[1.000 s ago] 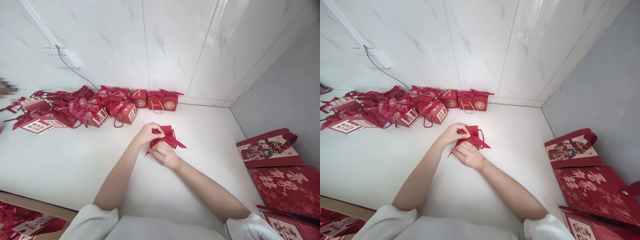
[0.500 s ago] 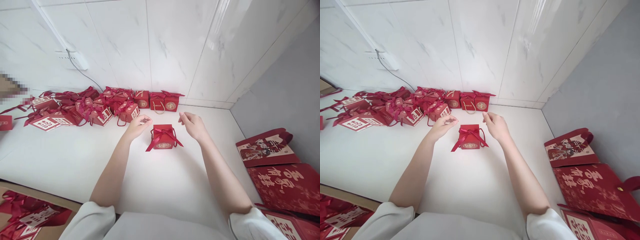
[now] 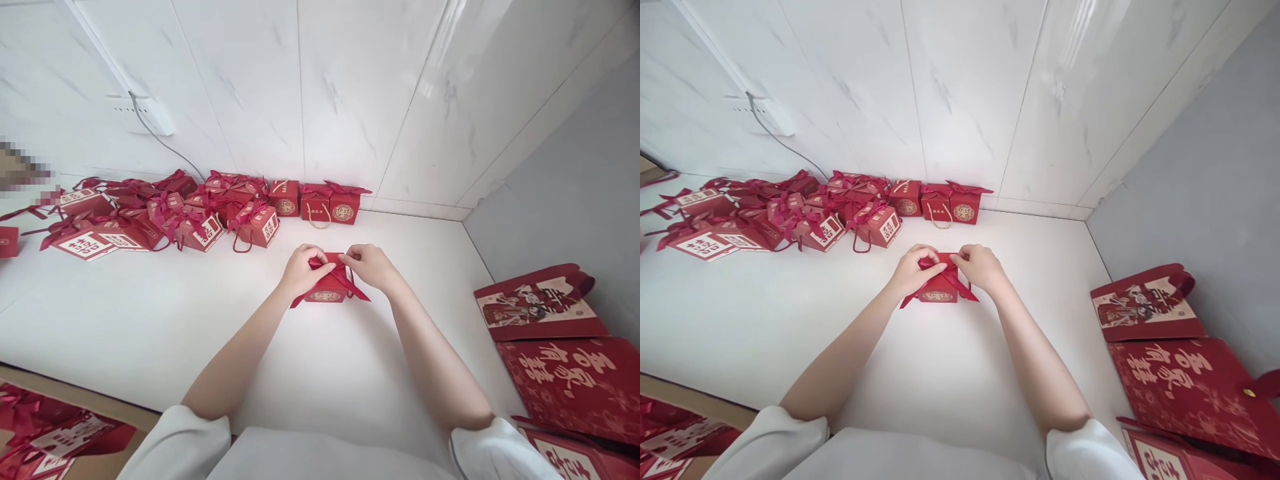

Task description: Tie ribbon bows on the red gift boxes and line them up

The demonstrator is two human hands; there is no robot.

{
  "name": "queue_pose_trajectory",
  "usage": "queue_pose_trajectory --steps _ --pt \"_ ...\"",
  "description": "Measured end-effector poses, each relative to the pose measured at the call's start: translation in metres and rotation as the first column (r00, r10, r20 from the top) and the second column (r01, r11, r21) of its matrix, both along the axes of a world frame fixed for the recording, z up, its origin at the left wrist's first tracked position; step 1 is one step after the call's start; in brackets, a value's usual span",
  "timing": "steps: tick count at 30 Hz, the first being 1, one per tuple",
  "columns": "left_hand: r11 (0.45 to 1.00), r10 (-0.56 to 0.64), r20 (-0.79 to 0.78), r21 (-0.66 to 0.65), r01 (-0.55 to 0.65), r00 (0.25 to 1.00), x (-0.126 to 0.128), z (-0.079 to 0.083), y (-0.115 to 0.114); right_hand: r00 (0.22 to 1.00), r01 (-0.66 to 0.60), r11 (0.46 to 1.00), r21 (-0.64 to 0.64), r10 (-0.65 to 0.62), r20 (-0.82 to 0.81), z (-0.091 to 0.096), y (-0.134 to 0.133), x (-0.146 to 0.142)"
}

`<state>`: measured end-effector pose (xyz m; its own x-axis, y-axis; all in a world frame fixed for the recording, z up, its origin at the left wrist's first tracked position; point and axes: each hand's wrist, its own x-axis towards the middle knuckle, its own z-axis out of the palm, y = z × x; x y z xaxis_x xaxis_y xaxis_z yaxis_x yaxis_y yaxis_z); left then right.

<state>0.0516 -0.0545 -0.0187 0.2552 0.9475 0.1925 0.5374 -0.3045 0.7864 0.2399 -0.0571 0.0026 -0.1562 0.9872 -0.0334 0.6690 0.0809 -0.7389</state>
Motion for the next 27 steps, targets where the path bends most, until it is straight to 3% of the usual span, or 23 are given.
queue_pose_trajectory --steps 8,14,19,22,24,27 --pt "0.977 -0.139 0.136 -0.141 0.158 0.981 -0.005 -0.001 0.002 0.945 -0.196 0.98 0.011 0.192 -0.265 0.004 0.002 0.013" --pt "0.963 -0.17 0.134 -0.186 0.193 0.976 -0.007 -0.002 0.004 0.962 -0.111 0.987 0.117 0.136 -0.236 -0.005 0.007 0.007" --pt "0.954 -0.157 0.116 -0.24 0.181 0.981 -0.01 0.008 0.003 0.98 -0.053 0.994 0.091 0.069 -0.185 0.002 0.004 0.008" --pt "0.951 -0.13 0.154 -0.261 0.168 0.979 -0.02 0.024 0.004 0.996 0.019 1.0 -0.001 -0.019 -0.091 0.017 -0.007 0.014" --pt "0.969 -0.1 0.154 -0.207 0.131 0.983 -0.027 0.034 0.004 0.999 0.0 0.988 -0.156 -0.007 -0.045 0.024 -0.017 0.017" --pt "0.98 -0.131 0.089 -0.138 0.143 0.987 -0.031 0.04 0.002 0.994 -0.107 0.889 -0.446 0.086 -0.066 0.025 -0.034 0.017"
